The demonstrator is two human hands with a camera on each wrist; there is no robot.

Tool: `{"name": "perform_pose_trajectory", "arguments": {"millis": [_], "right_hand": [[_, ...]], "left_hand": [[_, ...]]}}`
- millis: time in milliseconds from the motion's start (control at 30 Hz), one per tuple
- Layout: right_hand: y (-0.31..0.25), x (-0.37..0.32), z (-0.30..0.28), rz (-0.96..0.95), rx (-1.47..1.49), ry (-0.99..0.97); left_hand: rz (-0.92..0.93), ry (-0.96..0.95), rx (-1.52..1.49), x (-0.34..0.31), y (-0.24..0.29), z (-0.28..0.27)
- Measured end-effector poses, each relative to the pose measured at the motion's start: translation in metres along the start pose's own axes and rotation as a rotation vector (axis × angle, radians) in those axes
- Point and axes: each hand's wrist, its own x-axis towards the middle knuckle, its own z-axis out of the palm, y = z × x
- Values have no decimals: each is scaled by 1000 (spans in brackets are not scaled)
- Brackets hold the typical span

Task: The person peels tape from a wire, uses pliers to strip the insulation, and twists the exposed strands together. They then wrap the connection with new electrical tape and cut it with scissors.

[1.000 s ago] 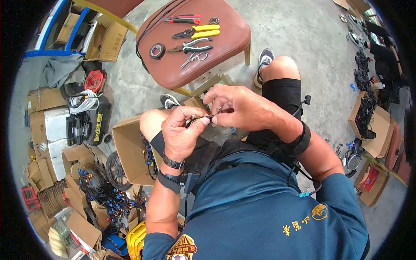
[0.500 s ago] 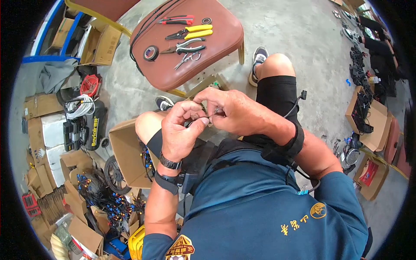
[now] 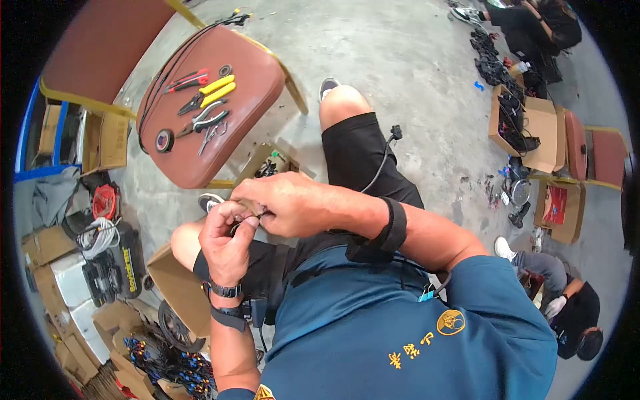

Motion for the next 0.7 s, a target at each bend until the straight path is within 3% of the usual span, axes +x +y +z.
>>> {"name": "perform_pose_trajectory", "arguments": {"millis": [400,467,567,667,700], "right_hand": [[-4,-7,-3,81,45,-13],[3,-3,5,8,1,-15],[6,-6,11,-90,-1,45],[3,-3,1,43,1,-120],[2,-2,-3,108,9,-189]], "left_hand": [[32,-61,-50,-6,0,0],[-18,-17,-116,-10,-1,1],[-14,56,-28,-19,-4,5],[45,213,215,-28,-4,5],[226,293,450,-28,3,6]]}}
